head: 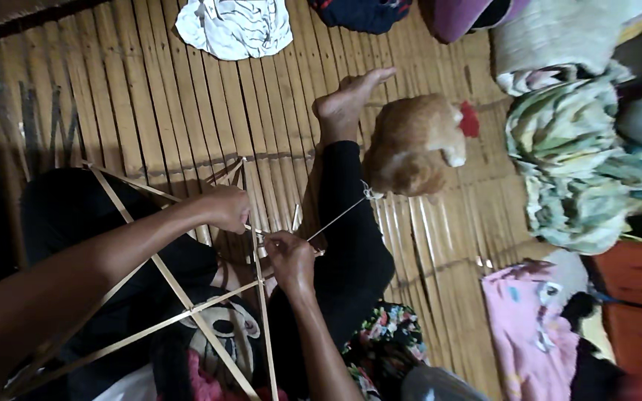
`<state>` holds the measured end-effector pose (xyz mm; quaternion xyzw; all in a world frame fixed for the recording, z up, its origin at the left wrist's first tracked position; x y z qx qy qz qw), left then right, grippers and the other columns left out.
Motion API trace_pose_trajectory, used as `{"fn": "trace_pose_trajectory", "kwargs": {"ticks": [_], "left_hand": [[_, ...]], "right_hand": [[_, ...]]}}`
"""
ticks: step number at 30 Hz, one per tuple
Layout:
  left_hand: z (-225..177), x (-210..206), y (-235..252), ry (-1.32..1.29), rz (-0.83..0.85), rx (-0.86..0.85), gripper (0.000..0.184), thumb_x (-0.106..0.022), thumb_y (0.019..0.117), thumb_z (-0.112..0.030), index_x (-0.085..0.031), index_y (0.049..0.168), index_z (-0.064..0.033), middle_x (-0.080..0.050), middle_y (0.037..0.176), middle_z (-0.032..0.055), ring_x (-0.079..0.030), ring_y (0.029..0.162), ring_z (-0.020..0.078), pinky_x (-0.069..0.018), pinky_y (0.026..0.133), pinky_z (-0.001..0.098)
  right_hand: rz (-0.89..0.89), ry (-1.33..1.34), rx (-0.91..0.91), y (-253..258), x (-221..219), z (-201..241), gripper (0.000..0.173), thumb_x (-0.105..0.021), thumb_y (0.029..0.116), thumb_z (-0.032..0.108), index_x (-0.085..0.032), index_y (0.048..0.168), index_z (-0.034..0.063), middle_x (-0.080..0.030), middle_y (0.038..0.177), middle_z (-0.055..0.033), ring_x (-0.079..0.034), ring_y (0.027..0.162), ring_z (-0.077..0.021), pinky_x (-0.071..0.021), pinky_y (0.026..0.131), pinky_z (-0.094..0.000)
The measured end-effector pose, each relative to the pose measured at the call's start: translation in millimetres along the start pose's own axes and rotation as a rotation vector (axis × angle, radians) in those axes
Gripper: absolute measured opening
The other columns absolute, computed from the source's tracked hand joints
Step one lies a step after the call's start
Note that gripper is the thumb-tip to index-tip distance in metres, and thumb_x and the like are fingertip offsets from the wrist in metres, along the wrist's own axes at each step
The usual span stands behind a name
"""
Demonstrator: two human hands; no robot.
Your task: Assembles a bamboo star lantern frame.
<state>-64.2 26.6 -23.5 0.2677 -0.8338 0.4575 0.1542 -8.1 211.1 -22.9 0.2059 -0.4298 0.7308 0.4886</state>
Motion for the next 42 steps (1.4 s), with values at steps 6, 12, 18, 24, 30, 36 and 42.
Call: {"fn": "trace_pose_trajectory", "kwargs": {"ticks": [6, 12, 18, 24, 30, 36, 42], "left_hand": [[4.9, -0.5, 2.2, -0.04, -0.006, 0.0, 0.009, -0.075, 0.091, -0.011, -0.072, 0.088, -0.0029, -0.065, 0.095, 0.0112, -0.061, 0.086, 0.0249, -0.0495, 0.079, 0.0463], [17.3, -5.2, -1.4, -0.458, -0.088, 0.036, 0.015, -0.067, 0.099, -0.007, -0.066, 0.111, 0.0024, -0.065, 0.108, 0.0165, -0.067, 0.093, 0.0231, -0.0567, 0.086, 0.0397], [15.1, -1.9, -1.0, -0.504, -0.021, 0.145, 0.024, -0.051, 0.1078, -0.01, -0.067, 0.121, 0.0027, -0.069, 0.115, 0.0177, -0.068, 0.102, 0.0235, -0.0525, 0.096, 0.0423], [10.9, 2.2, 3.3, -0.398, 0.048, 0.221, 0.025, -0.058, 0.106, -0.019, -0.071, 0.107, 0.0028, -0.071, 0.096, 0.011, -0.064, 0.083, 0.0154, -0.0499, 0.08, 0.0361], [10.5, -0.5, 7.7, -0.353, 0.024, 0.247, 0.021, -0.066, 0.1015, -0.018, -0.072, 0.101, 0.002, -0.071, 0.092, 0.0121, -0.066, 0.083, 0.0198, -0.052, 0.083, 0.0416], [11.3, -4.0, 3.6, -0.45, -0.015, 0.176, 0.026, -0.051, 0.1091, -0.016, -0.069, 0.109, 0.0026, -0.07, 0.105, 0.0134, -0.068, 0.095, 0.0198, -0.0531, 0.091, 0.0405], [9.6, -4.8, -0.8, -0.659, -0.03, 0.182, 0.028, -0.044, 0.1115, -0.015, -0.062, 0.12, 0.0052, -0.064, 0.117, 0.0166, -0.066, 0.101, 0.0181, -0.0527, 0.094, 0.0366]], "right_hand": [[-0.008, -0.033, -0.019, 1.8, -7.7, 7.3, 0.015, -0.066, 0.0987, 0.017, -0.077, 0.102, 0.0077, -0.073, 0.08, -0.0068, -0.069, 0.075, -0.0224, -0.0508, 0.079, -0.0523], [-0.038, -0.054, -0.027, 0.2, -13.5, 8.3, 0.016, -0.065, 0.099, 0.018, -0.078, 0.102, 0.0092, -0.073, 0.078, -0.0053, -0.068, 0.072, -0.0207, -0.0514, 0.078, -0.0509], [-0.047, -0.066, -0.025, -0.9, -16.4, 7.8, 0.017, -0.065, 0.0991, 0.019, -0.078, 0.103, 0.0086, -0.073, 0.079, -0.0067, -0.068, 0.072, -0.0225, -0.0523, 0.076, -0.0503], [-0.059, -0.064, -0.025, -1.3, -18.3, 6.8, 0.018, -0.065, 0.099, 0.02, -0.078, 0.104, 0.0082, -0.074, 0.079, -0.0075, -0.07, 0.072, -0.0231, -0.0534, 0.075, -0.0492], [-0.063, -0.071, -0.024, -0.3, -19.9, 6.8, 0.017, -0.065, 0.0989, 0.019, -0.077, 0.102, 0.008, -0.07, 0.073, -0.0054, -0.065, 0.067, -0.0206, -0.0518, 0.071, -0.0462], [-0.078, -0.018, 0.016, -0.5, -19.8, 4.0, 0.017, -0.065, 0.0987, 0.02, -0.077, 0.102, 0.0086, -0.07, 0.072, -0.0044, -0.063, 0.062, -0.0181, -0.0519, 0.066, -0.0436], [-0.061, 0.025, 0.119, 5.0, -13.1, -8.0, 0.015, -0.067, 0.0964, 0.016, -0.077, 0.103, 0.006, -0.074, 0.081, -0.0064, -0.069, 0.069, -0.0191, -0.0554, 0.07, -0.0442]]}}
Point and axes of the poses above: each hand's wrist, its own y-axis towards the middle knuckle, its own x-axis out of the back of the hand, z = x × y, the point moved 1 cm from there along y, towards the middle knuckle
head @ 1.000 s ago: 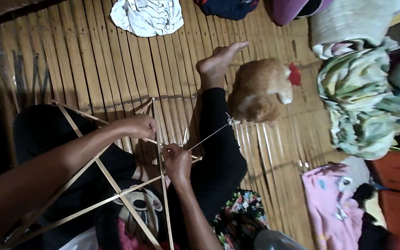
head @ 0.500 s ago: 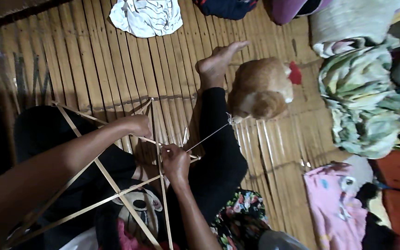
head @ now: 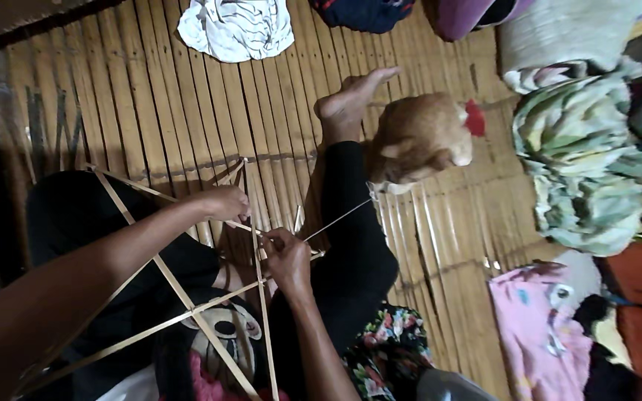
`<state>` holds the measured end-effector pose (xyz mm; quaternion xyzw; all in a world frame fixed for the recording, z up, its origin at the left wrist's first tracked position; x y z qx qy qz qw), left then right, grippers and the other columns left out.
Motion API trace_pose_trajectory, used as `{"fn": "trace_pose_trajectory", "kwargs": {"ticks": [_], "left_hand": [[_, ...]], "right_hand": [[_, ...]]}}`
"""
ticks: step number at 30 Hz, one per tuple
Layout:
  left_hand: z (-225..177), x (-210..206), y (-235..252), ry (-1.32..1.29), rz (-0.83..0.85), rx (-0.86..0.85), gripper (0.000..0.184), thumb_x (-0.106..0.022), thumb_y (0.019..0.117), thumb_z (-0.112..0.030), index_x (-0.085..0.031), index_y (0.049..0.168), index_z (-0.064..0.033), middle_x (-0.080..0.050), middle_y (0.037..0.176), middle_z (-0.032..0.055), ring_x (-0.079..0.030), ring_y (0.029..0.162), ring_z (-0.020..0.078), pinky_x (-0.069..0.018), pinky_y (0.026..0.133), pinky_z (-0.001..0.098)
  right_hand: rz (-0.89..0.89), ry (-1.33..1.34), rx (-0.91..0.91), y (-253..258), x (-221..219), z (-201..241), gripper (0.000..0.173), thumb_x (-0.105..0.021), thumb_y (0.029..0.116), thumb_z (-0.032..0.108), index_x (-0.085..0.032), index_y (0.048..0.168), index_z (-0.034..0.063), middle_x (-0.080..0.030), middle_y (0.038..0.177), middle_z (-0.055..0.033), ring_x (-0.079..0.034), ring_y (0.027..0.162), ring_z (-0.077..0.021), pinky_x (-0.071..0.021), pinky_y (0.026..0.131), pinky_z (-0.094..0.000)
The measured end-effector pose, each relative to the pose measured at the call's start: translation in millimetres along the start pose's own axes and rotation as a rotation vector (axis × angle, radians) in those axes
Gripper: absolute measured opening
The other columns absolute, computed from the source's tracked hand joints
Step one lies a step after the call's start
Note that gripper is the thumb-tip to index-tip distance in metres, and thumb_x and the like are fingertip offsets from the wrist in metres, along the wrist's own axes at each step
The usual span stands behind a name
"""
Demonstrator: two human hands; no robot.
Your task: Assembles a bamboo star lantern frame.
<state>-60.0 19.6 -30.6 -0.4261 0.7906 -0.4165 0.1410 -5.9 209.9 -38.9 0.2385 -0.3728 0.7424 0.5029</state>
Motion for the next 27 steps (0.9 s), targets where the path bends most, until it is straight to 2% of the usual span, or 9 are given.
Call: {"fn": "trace_pose_trajectory", "kwargs": {"ticks": [5, 9, 13, 15, 17, 20, 22, 24, 27], "left_hand": [[3.0, 3.0, -2.0, -0.251, -0.057, 0.009, 0.027, -0.04, 0.1122, -0.015, -0.058, 0.12, 0.0036, -0.062, 0.098, 0.0101, -0.064, 0.084, 0.0136, -0.0552, 0.081, 0.031], [8.6, 7.2, -1.9, -0.302, -0.032, -0.07, 0.028, -0.041, 0.1119, -0.018, -0.062, 0.116, 0.0005, -0.064, 0.096, 0.007, -0.066, 0.083, 0.013, -0.0558, 0.077, 0.0305], [11.9, 11.3, -6.0, -0.352, 0.007, -0.143, 0.027, -0.043, 0.1114, -0.02, -0.064, 0.108, -0.004, -0.068, 0.094, 0.0038, -0.069, 0.085, 0.0124, -0.0583, 0.079, 0.0306], [13.5, 13.5, -7.8, -0.375, 0.024, -0.165, 0.026, -0.043, 0.111, -0.019, -0.064, 0.113, -0.0036, -0.069, 0.1, 0.0044, -0.07, 0.089, 0.0131, -0.0582, 0.084, 0.0328], [13.3, 13.0, -7.8, -0.366, 0.029, -0.174, 0.025, -0.044, 0.1107, -0.018, -0.065, 0.111, -0.0043, -0.07, 0.104, 0.0047, -0.07, 0.091, 0.0136, -0.0577, 0.083, 0.0331], [12.3, 12.2, -7.7, -0.344, 0.042, -0.186, 0.024, -0.044, 0.1105, -0.016, -0.065, 0.111, -0.0058, -0.069, 0.106, 0.0038, -0.069, 0.09, 0.0127, -0.0583, 0.081, 0.0314], [12.9, 12.7, -7.2, -0.331, 0.051, -0.196, 0.023, -0.045, 0.1104, -0.016, -0.064, 0.115, -0.0059, -0.068, 0.11, 0.0046, -0.069, 0.092, 0.0133, -0.0579, 0.082, 0.0323], [13.7, 12.6, -7.3, -0.335, 0.05, -0.206, 0.021, -0.045, 0.1101, -0.016, -0.063, 0.116, -0.0059, -0.067, 0.109, 0.0051, -0.068, 0.094, 0.0137, -0.0581, 0.082, 0.0324], [13.6, 12.0, -9.5, -0.368, 0.023, -0.226, 0.018, -0.049, 0.1085, -0.015, -0.064, 0.112, -0.0053, -0.067, 0.102, 0.004, -0.068, 0.089, 0.0121, -0.0575, 0.079, 0.0309]], "right_hand": [[0.053, -0.035, 0.065, 0.1, 7.4, -6.6, 0.018, -0.068, 0.095, 0.016, -0.076, 0.107, 0.0057, -0.075, 0.093, -0.0096, -0.071, 0.078, -0.0222, -0.0567, 0.077, -0.0473], [0.045, 0.031, 0.105, -1.9, 13.1, -12.6, 0.019, -0.065, 0.0929, 0.009, -0.07, 0.11, 0.0021, -0.073, 0.088, -0.0101, -0.07, 0.074, -0.0209, -0.0577, 0.072, -0.0432], [0.075, 0.051, 0.158, 0.5, 14.8, -9.4, 0.021, -0.062, 0.0922, 0.008, -0.069, 0.111, 0.0023, -0.072, 0.09, -0.0081, -0.069, 0.075, -0.0186, -0.0575, 0.07, -0.0407], [0.085, 0.031, 0.169, 3.4, 13.9, -6.7, 0.021, -0.063, 0.0926, 0.009, -0.071, 0.112, 0.0038, -0.073, 0.097, -0.01, -0.07, 0.08, -0.021, -0.0579, 0.073, -0.0435], [0.03, -0.001, 0.163, 4.7, 14.1, -3.3, 0.023, -0.067, 0.0911, 0.009, -0.073, 0.113, 0.0048, -0.069, 0.114, -0.0159, -0.07, 0.089, -0.0271, -0.0576, 0.077, -0.0478], [-0.106, 0.029, 0.186, 6.3, 16.3, -0.7, 0.024, -0.071, 0.0922, 0.009, -0.074, 0.115, 0.0041, -0.059, 0.137, -0.0219, -0.07, 0.096, -0.0293, -0.06, 0.077, -0.0425], [-0.135, 0.175, 0.178, 7.7, 17.8, 3.7, 0.022, -0.068, 0.0943, 0.006, -0.074, 0.115, 0.0017, -0.061, 0.136, -0.0198, -0.071, 0.093, -0.0229, -0.0601, 0.074, -0.0356], [-0.069, 0.384, 0.096, 10.5, 17.7, 10.9, 0.021, -0.065, 0.0962, 0.003, -0.073, 0.116, -0.0002, -0.066, 0.128, -0.0156, -0.071, 0.094, -0.0168, -0.0602, 0.077, -0.0312], [0.023, 0.634, -0.058, 18.1, 11.9, 22.5, 0.018, -0.065, 0.097, 0.0, -0.072, 0.114, -0.001, -0.072, 0.101, -0.0105, -0.068, 0.074, -0.01, -0.0573, 0.067, -0.0259]]}}
Point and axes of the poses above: each hand's wrist, its own y-axis towards the middle knuckle, its own x-axis out of the back of the hand, z = x × y, the point moved 1 cm from there along y, towards the middle knuckle
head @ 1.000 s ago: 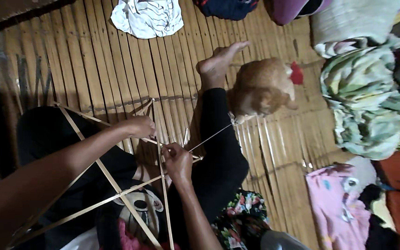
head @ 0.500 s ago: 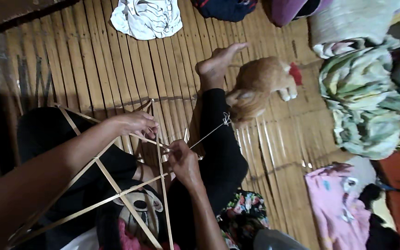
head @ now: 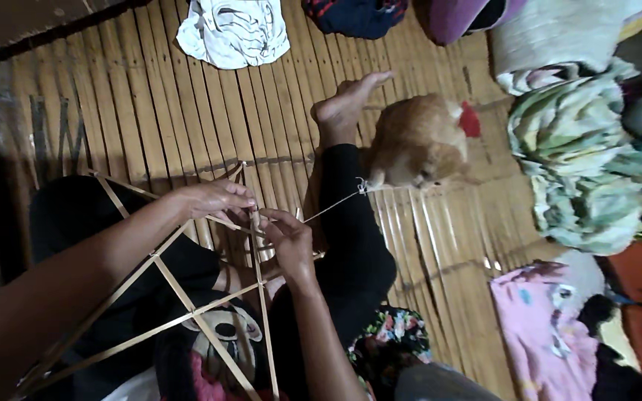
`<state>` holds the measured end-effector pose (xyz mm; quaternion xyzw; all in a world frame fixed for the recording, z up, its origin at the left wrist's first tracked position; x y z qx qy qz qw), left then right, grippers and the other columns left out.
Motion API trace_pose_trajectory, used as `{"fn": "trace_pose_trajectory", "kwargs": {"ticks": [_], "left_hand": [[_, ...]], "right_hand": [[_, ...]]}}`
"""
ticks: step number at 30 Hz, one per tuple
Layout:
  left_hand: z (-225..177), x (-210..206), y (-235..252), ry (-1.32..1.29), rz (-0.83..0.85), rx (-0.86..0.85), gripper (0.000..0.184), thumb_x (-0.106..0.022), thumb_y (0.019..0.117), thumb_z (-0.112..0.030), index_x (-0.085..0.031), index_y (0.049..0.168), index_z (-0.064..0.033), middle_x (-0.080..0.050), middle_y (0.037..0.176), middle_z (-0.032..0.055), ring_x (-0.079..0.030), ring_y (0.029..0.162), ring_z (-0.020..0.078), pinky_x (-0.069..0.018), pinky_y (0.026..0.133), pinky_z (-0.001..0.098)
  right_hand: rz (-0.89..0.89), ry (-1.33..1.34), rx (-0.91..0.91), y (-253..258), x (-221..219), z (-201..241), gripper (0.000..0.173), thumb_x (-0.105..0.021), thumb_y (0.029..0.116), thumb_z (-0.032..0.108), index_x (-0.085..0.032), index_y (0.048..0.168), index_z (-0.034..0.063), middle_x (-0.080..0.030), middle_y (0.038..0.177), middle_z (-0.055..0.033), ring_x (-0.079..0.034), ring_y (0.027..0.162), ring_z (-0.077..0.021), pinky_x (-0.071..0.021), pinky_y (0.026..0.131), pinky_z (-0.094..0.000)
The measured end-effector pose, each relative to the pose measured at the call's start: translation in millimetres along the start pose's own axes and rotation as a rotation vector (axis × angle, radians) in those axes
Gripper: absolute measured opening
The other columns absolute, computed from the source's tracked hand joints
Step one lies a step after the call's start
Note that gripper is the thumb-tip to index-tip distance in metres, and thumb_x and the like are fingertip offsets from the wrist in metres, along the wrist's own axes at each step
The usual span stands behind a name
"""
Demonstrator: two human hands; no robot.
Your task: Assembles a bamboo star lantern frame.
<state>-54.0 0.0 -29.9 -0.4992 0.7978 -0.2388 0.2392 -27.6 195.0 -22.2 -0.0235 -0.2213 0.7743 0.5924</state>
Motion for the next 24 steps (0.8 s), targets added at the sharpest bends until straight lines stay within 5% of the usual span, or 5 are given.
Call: {"fn": "trace_pose_trajectory", "kwargs": {"ticks": [5, 10, 13, 21, 24], "left_hand": [[0.6, 1.1, -1.5, -0.004, 0.009, -0.024, 0.019, -0.048, 0.1088, -0.014, -0.065, 0.108, -0.005, -0.067, 0.1, 0.0042, -0.068, 0.091, 0.0126, -0.0585, 0.081, 0.0331], [-0.5, 0.5, -2.9, -0.029, 0.022, -0.03, 0.018, -0.049, 0.1085, -0.012, -0.065, 0.108, -0.0032, -0.069, 0.097, 0.0055, -0.07, 0.09, 0.0151, -0.06, 0.082, 0.035], [1.3, 1.7, -3.0, -0.015, 0.024, -0.048, 0.018, -0.05, 0.108, -0.013, -0.067, 0.108, -0.0045, -0.071, 0.098, 0.0042, -0.07, 0.092, 0.013, -0.0585, 0.082, 0.0324], [0.6, -2.3, -0.5, 0.114, -0.017, -0.019, 0.016, -0.058, 0.1047, -0.014, -0.068, 0.108, -0.0021, -0.069, 0.1, 0.0061, -0.067, 0.088, 0.0108, -0.0557, 0.08, 0.0289], [1.7, -4.8, -0.1, 0.193, -0.002, -0.031, 0.008, -0.069, 0.096, -0.002, -0.069, 0.104, -0.0005, -0.069, 0.094, 0.0069, -0.067, 0.082, 0.0117, -0.0571, 0.079, 0.0282]], "right_hand": [[0.015, 0.229, -0.115, 7.3, -8.9, -1.1, 0.012, -0.061, 0.0977, -0.005, -0.071, 0.103, -0.0031, -0.07, 0.084, -0.0074, -0.065, 0.067, -0.01, -0.0568, 0.064, -0.0242], [0.043, 0.361, -0.178, 9.5, -11.7, -4.3, 0.015, -0.061, 0.0963, -0.008, -0.067, 0.109, -0.0032, -0.072, 0.086, -0.0079, -0.067, 0.069, -0.0101, -0.0574, 0.065, -0.0237], [0.009, 0.427, -0.185, 10.3, -13.5, -4.6, 0.012, -0.059, 0.0964, -0.01, -0.068, 0.099, -0.004, -0.07, 0.077, -0.0077, -0.067, 0.064, -0.0108, -0.058, 0.064, -0.0237], [-0.039, 0.159, -0.12, -5.0, 5.2, -4.3, 0.008, -0.063, 0.0953, -0.007, -0.068, 0.091, -0.0037, -0.069, 0.073, -0.0046, -0.063, 0.06, -0.0058, -0.0549, 0.059, -0.0198], [-0.043, 0.109, -0.114, -12.3, 7.9, -9.7, 0.006, -0.063, 0.0949, -0.007, -0.068, 0.092, -0.0046, -0.07, 0.075, -0.0051, -0.064, 0.06, -0.0053, -0.0548, 0.058, -0.0189]]}}
Point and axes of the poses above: each hand's wrist, its own y-axis towards the middle knuckle, its own x-axis out of the back of the hand, z = x × y, the point moved 1 cm from there along y, towards the middle knuckle
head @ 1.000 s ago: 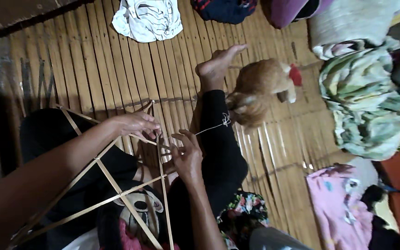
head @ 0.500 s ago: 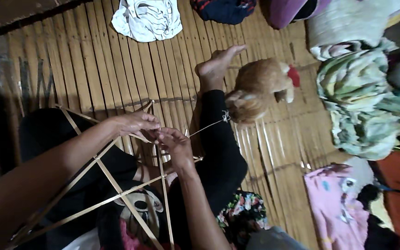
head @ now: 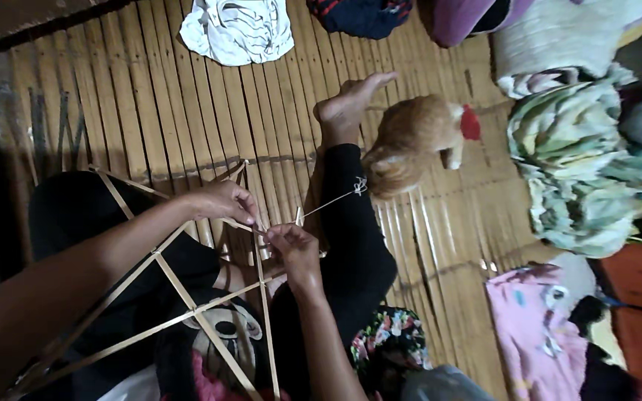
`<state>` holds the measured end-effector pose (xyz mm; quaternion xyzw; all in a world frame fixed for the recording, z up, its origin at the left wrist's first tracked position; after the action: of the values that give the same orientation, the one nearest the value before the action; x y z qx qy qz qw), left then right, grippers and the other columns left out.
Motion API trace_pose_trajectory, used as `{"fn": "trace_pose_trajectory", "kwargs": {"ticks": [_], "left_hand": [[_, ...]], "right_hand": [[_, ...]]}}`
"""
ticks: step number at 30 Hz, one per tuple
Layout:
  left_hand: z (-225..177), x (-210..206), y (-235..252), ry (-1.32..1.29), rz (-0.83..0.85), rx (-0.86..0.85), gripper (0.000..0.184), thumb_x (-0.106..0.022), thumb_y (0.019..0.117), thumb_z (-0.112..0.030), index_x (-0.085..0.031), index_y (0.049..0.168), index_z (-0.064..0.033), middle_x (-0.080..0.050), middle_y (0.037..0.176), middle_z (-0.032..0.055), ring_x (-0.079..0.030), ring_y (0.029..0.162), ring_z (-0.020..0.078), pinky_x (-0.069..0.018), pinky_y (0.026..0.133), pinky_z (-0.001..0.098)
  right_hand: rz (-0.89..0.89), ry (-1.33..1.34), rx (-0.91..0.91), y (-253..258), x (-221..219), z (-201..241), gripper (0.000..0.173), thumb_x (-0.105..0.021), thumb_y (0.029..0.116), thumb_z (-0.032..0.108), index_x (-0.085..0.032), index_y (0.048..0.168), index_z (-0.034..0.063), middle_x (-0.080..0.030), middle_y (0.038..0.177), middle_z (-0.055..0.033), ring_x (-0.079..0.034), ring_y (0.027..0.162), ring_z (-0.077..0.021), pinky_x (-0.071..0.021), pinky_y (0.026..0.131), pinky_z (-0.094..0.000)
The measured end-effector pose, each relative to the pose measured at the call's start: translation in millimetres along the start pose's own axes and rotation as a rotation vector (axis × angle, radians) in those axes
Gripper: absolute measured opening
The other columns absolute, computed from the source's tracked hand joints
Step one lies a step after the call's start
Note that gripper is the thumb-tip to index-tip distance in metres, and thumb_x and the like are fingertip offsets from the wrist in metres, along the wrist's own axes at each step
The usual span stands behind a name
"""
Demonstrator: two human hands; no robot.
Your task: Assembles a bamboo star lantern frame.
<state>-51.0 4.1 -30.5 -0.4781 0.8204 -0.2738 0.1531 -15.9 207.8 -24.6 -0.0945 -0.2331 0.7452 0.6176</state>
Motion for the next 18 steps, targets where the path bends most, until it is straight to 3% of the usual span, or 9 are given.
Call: {"fn": "trace_pose_trajectory", "kwargs": {"ticks": [4, 8, 12, 18], "left_hand": [[-2.9, -4.4, 0.8, 0.256, 0.029, 0.017, 0.025, -0.072, 0.0887, 0.007, -0.07, 0.111, -0.0023, -0.071, 0.107, 0.0093, -0.068, 0.087, 0.0152, -0.0558, 0.083, 0.0334], [-4.6, -14.9, 3.3, 0.547, -0.018, -0.041, 0.017, -0.076, 0.0875, 0.003, -0.075, 0.103, -0.0044, -0.073, 0.099, 0.01, -0.068, 0.084, 0.0215, -0.0553, 0.081, 0.0426], [-9.4, -28.4, 3.7, 0.819, -0.003, -0.078, 0.009, -0.073, 0.0913, -0.003, -0.075, 0.1, -0.0052, -0.069, 0.102, 0.0133, -0.065, 0.096, 0.0311, -0.0495, 0.09, 0.0535], [-3.7, -28.2, 6.9, 0.838, -0.009, -0.103, 0.004, -0.073, 0.0934, -0.008, -0.075, 0.096, -0.0058, -0.071, 0.098, 0.0116, -0.066, 0.093, 0.0287, -0.0498, 0.088, 0.0511]], "right_hand": [[-0.03, -0.024, -0.013, -4.8, 1.8, -6.0, 0.005, -0.065, 0.0944, -0.006, -0.069, 0.094, -0.0051, -0.071, 0.075, -0.0057, -0.065, 0.06, -0.0054, -0.0555, 0.058, -0.0192], [-0.028, -0.046, -0.086, -5.7, 5.5, -4.1, 0.007, -0.065, 0.0947, -0.007, -0.072, 0.098, -0.0062, -0.073, 0.077, -0.0077, -0.066, 0.058, -0.0075, -0.0559, 0.056, -0.021], [-0.04, -0.071, -0.096, -4.5, 7.1, -3.9, 0.008, -0.066, 0.094, -0.007, -0.074, 0.095, -0.005, -0.074, 0.077, -0.0078, -0.066, 0.059, -0.0074, -0.0563, 0.058, -0.0209], [-0.066, -0.081, -0.052, -5.7, 10.0, -11.0, 0.006, -0.066, 0.0939, -0.005, -0.072, 0.093, -0.0034, -0.07, 0.077, -0.0064, -0.063, 0.058, -0.0075, -0.0552, 0.056, -0.0218]]}}
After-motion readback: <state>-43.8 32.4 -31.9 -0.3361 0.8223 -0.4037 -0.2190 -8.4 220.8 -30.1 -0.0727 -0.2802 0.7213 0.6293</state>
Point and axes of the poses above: each hand's wrist, its own y-axis towards the middle knuckle, its own x-axis out of the back of the hand, z = x × y, the point moved 1 cm from there along y, towards the middle knuckle
